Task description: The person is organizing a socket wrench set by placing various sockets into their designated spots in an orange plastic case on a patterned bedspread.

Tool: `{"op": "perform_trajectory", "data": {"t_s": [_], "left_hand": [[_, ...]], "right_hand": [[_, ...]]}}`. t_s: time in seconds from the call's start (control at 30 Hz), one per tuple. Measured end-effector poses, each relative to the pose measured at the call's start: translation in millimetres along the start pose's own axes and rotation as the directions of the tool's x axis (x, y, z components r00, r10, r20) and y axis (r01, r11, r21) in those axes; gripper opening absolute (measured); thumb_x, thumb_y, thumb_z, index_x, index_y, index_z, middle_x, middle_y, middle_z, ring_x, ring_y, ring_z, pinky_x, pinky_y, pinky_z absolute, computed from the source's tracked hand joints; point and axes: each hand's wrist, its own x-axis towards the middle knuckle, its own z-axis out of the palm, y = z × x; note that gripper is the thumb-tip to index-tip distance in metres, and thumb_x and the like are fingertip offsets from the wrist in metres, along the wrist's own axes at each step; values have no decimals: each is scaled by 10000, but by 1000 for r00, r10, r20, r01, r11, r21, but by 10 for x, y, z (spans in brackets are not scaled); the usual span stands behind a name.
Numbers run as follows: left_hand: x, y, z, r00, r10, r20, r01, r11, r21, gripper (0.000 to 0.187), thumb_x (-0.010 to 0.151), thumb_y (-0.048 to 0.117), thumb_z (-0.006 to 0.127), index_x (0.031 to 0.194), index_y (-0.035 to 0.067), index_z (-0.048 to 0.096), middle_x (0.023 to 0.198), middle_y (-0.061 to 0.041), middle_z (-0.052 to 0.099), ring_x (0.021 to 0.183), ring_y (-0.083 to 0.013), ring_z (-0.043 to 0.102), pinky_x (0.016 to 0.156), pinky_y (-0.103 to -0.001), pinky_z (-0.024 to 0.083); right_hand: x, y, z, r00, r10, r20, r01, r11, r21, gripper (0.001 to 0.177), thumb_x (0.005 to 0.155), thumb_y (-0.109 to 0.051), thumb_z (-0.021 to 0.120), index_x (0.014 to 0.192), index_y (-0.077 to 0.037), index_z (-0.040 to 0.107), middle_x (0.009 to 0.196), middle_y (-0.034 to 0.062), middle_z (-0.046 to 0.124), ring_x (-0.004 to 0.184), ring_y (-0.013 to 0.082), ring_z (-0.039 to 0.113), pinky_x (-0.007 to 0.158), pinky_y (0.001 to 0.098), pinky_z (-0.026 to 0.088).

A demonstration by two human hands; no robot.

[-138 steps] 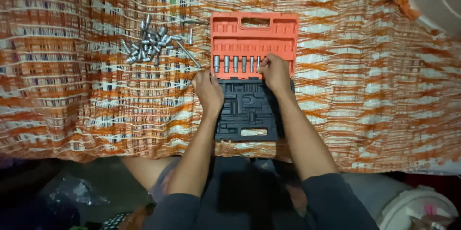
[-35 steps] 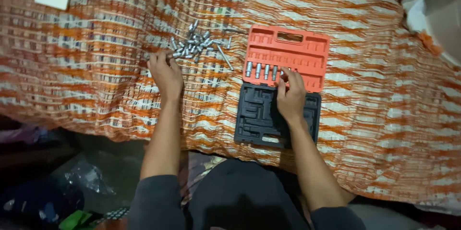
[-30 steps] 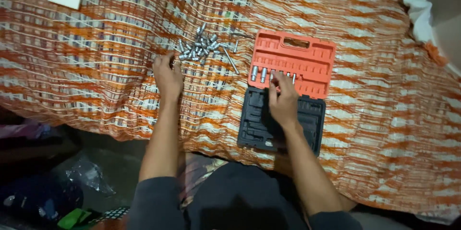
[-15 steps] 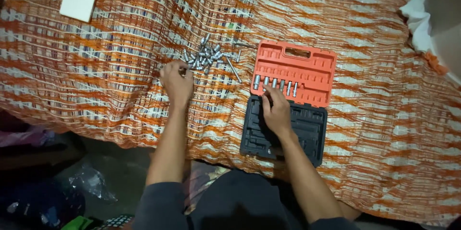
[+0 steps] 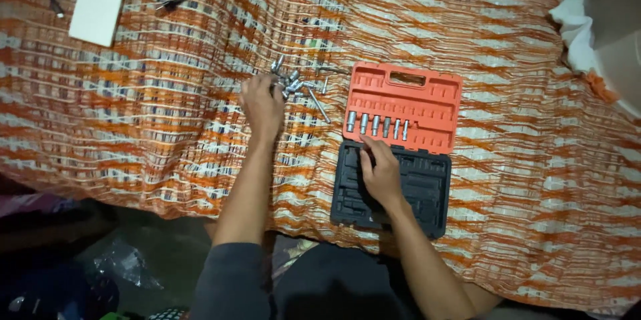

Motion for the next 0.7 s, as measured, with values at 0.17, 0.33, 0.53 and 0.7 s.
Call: {"op": "perform_trajectory", "data": {"t_s": [0.17,0.33,0.53,0.7], "left_hand": [[250,-220,123,999,49,-20,-47,996,80,219,988,141,664,1184,136,763,1225,-90,704,1143,-268,557,1041,-467,372],[384,-243,76,997,80,10,-80,989,121,276,918,132,701,1184,138,776,1220,-122,707,1135,-307,572,1004,-498,378],[362,-214,47,994,113,6,-113,984,135,196,903,148,770,1092,106,794,1165,-146,715,1138,-365,588,986,-543,401],[368,-280,82,984,176,-28,-168,968,186,189,893,143,767,1068,71,774,1194,-155,702,1155,-383,588,957,-579,395]], "right_hand": [[-114,307,-192,996,54,-73,-57,998,-33,278,986,-81,640,1259,-37,668,1074,173,706,990,333,698,873,390,546],[-205,498,-477,971,184,-153,-195,979,-63,281,999,-88,635,1273,-40,675,1080,164,712,980,307,707,862,380,545],[-456,950,-632,905,292,-308,-303,953,13,280,1015,-97,624,1267,23,656,1027,137,709,950,245,693,868,350,545],[-512,1065,-648,869,349,-351,-329,937,118,242,1020,-85,633,1234,24,663,992,90,706,909,165,672,835,302,544]]}}
